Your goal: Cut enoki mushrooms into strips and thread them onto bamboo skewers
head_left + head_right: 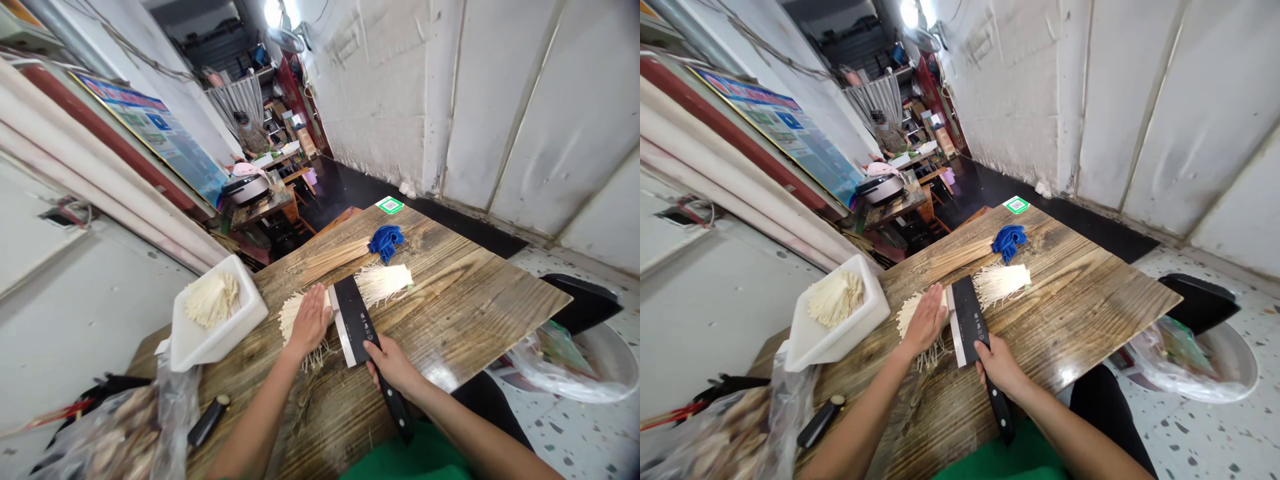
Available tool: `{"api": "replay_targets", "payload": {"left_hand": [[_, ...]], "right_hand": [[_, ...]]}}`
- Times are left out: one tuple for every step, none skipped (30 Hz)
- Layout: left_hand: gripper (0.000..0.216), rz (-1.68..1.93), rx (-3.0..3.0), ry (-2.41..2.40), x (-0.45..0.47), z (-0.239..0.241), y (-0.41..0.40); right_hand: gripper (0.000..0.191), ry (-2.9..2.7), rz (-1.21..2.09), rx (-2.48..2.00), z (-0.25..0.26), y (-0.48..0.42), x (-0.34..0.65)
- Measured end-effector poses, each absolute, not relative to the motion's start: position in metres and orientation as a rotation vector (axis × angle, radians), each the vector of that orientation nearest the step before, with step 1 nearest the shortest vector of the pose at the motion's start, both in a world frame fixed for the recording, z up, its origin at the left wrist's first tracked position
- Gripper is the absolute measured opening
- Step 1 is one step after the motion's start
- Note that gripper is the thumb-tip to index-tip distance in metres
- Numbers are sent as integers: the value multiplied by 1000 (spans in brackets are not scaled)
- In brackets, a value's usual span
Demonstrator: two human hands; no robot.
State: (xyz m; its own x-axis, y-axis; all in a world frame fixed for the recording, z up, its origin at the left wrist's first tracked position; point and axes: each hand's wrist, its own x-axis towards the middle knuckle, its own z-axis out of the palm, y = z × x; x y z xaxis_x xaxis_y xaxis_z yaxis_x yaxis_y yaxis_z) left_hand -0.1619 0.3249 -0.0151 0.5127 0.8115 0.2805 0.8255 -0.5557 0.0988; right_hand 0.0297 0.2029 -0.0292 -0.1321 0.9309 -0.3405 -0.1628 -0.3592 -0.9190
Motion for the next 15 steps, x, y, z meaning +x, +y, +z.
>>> {"api": "replay_targets", "payload": {"left_hand": [[57,-459,-2693,-1454,-162,-15,325],[57,-457,-2695,-1449,-162,-15,325],[57,-452,-2698,-1444,-162,-16,325],[57,-446,-2700,-1440,-162,-16,325],[57,-441,-2703,-1438,-162,-17,325],[57,-439,-2705,-1437,-162,-17,325],[57,-441,-2705,-1436,-162,-18,325],[57,-450,-2704,-1435,-162,-19,325],[57,-461,-2703,-1431,-162,-19,325],[56,-474,-2703,-1427,-163,-19,325],[56,-487,-2705,-1424,-163,-20,326],[56,-497,-2707,-1422,-163,-20,326],[56,-507,-2710,-1422,-163,-20,326],[56,-514,-2712,-1422,-164,-20,327],[56,-522,-2714,-1421,-164,-20,327]], "right_hand": [[37,-950,1626,-1274,-29,203,29],[36,-950,1622,-1278,-30,202,28],[35,-951,1619,-1283,-30,202,28],[33,-951,1615,-1289,-30,201,27],[32,-951,1613,-1294,-31,200,26],[30,-952,1610,-1298,-32,201,24],[28,-953,1607,-1303,-32,201,23],[26,-954,1603,-1308,-32,203,21],[24,-955,1599,-1313,-32,207,19],[22,-957,1595,-1318,-31,212,17],[20,-958,1593,-1322,-29,218,15],[19,-959,1594,-1324,-27,225,14],[17,-960,1597,-1324,-25,231,12],[16,-962,1602,-1322,-24,237,11],[15,-965,1607,-1320,-23,240,11]]}}
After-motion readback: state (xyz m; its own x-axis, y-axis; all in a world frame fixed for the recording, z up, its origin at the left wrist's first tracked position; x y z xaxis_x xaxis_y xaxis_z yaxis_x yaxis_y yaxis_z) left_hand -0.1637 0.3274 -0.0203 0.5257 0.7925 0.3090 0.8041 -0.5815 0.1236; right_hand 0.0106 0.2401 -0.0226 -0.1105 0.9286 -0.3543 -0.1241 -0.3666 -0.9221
